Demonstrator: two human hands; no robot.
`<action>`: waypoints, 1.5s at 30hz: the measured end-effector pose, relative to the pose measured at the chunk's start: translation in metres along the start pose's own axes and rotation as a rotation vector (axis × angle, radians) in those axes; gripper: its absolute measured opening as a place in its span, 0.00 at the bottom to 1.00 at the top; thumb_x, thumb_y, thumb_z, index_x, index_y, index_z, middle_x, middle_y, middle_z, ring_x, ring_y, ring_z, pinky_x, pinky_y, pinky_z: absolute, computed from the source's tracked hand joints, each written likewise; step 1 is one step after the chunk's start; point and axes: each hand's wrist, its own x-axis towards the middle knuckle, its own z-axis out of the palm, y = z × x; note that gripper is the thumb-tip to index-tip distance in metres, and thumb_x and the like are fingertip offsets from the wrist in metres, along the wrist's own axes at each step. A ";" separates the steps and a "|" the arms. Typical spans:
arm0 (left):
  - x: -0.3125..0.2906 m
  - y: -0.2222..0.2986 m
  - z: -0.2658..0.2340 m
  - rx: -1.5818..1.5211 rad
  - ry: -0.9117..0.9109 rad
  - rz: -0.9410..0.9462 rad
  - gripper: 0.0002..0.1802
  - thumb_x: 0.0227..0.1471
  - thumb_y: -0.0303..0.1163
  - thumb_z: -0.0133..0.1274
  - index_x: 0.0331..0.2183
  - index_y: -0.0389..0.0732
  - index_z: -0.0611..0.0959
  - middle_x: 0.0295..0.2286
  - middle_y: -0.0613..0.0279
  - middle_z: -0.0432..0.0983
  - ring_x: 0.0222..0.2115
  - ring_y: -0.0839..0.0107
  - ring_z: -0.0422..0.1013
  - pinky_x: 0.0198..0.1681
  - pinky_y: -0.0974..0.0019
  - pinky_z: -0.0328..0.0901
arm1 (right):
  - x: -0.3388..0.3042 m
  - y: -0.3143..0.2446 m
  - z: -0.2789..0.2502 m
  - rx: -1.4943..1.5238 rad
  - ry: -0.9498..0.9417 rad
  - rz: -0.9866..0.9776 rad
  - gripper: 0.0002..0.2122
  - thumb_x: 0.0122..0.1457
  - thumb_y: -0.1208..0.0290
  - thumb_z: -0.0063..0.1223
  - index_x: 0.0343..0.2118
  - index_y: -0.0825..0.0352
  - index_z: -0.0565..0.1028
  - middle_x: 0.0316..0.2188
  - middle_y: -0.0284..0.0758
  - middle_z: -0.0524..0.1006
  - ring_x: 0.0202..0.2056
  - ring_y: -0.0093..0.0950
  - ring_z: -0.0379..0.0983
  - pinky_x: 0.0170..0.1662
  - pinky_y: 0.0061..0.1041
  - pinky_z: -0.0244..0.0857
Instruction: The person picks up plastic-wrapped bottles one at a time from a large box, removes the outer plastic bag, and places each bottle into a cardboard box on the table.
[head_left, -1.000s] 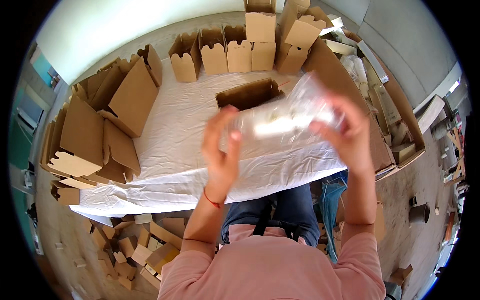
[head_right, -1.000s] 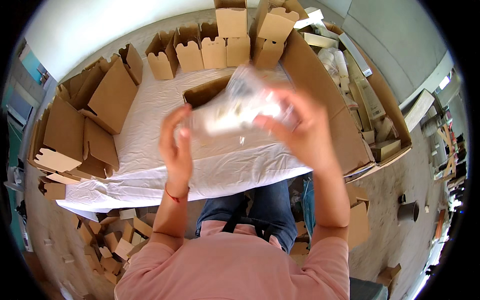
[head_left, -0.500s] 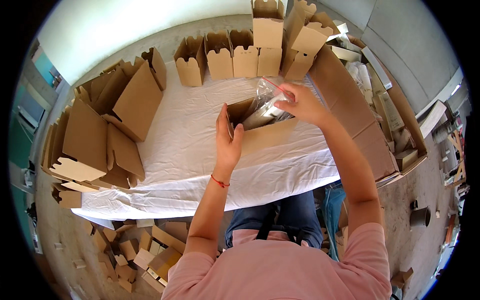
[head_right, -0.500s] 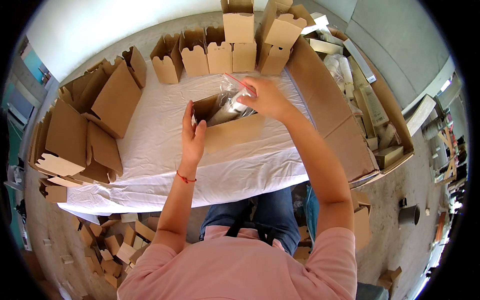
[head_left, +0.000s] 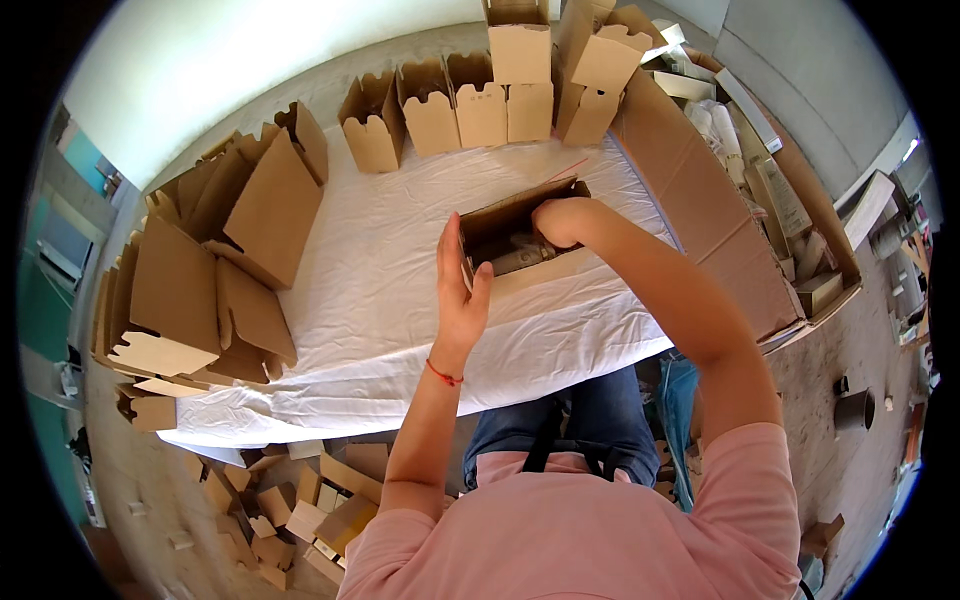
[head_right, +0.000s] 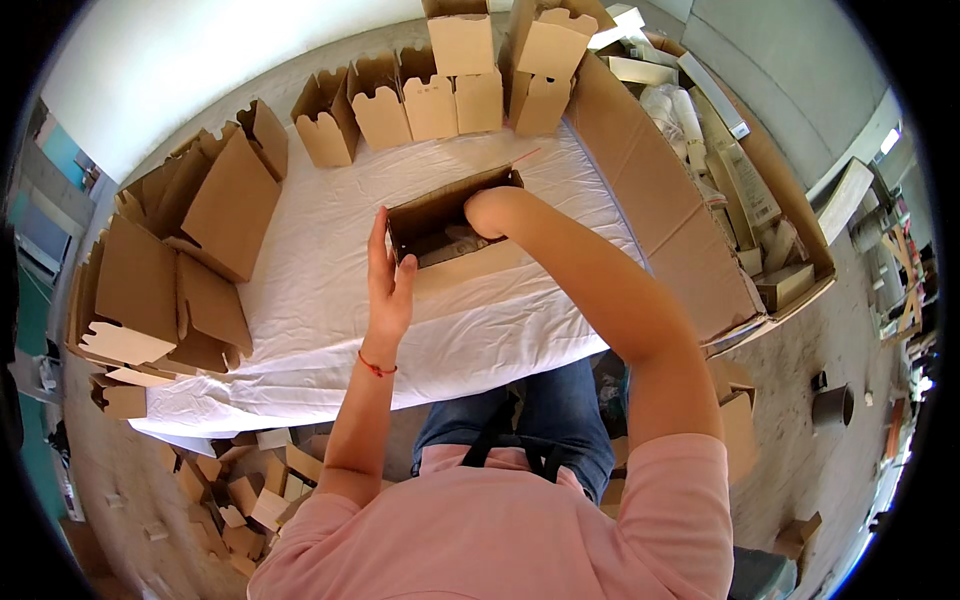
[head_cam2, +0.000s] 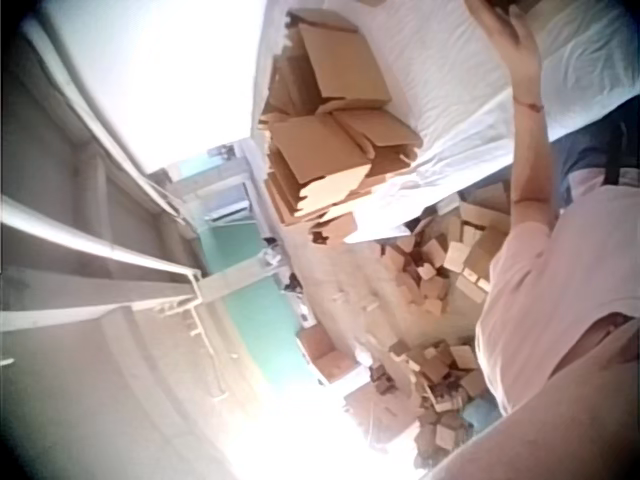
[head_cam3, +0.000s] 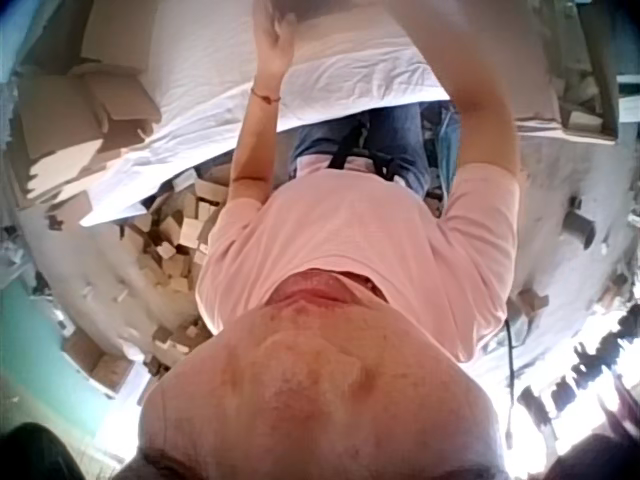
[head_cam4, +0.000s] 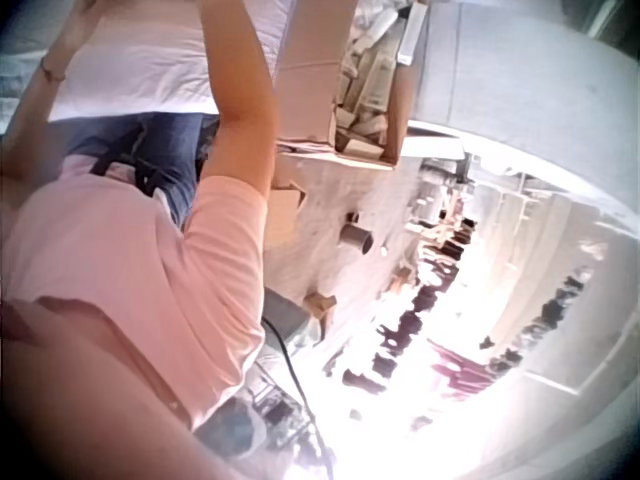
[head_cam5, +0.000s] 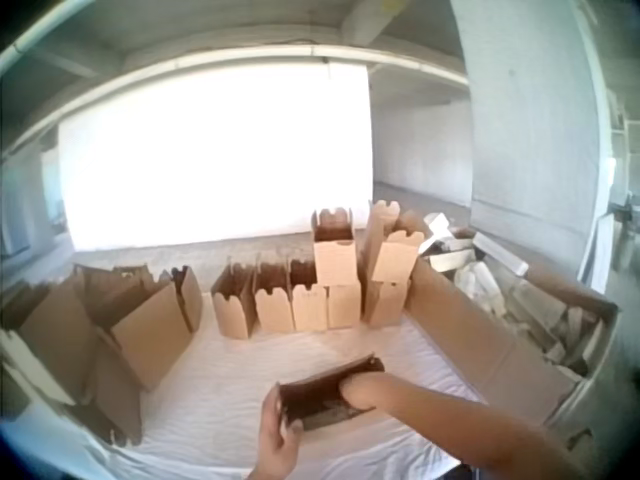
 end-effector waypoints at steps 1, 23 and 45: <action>0.001 -0.001 -0.002 -0.006 -0.007 -0.016 0.36 0.56 0.27 0.45 0.62 0.36 0.49 0.62 0.55 0.43 0.62 0.65 0.44 0.62 0.60 0.45 | -0.004 -0.005 -0.010 0.051 -0.015 0.044 0.13 0.51 0.70 0.50 0.39 0.66 0.79 0.35 0.43 0.79 0.37 0.39 0.76 0.39 0.33 0.68; 0.033 -0.037 -0.081 -0.014 0.010 -0.219 0.57 0.32 0.26 0.69 0.58 0.42 0.50 0.51 0.56 0.60 0.52 0.64 0.61 0.40 0.62 0.72 | -0.127 0.020 0.091 0.947 1.425 0.146 0.16 0.53 0.83 0.50 0.46 0.68 0.72 0.42 0.42 0.74 0.37 0.34 0.73 0.41 0.28 0.68; 0.348 -0.065 0.043 0.802 0.526 -0.362 0.55 0.29 0.50 0.69 0.51 0.36 0.56 0.48 0.43 0.57 0.51 0.48 0.57 0.51 0.52 0.63 | -0.073 -0.012 0.210 0.916 1.277 0.218 0.13 0.45 0.84 0.50 0.36 0.69 0.76 0.44 0.42 0.74 0.42 0.41 0.70 0.47 0.35 0.64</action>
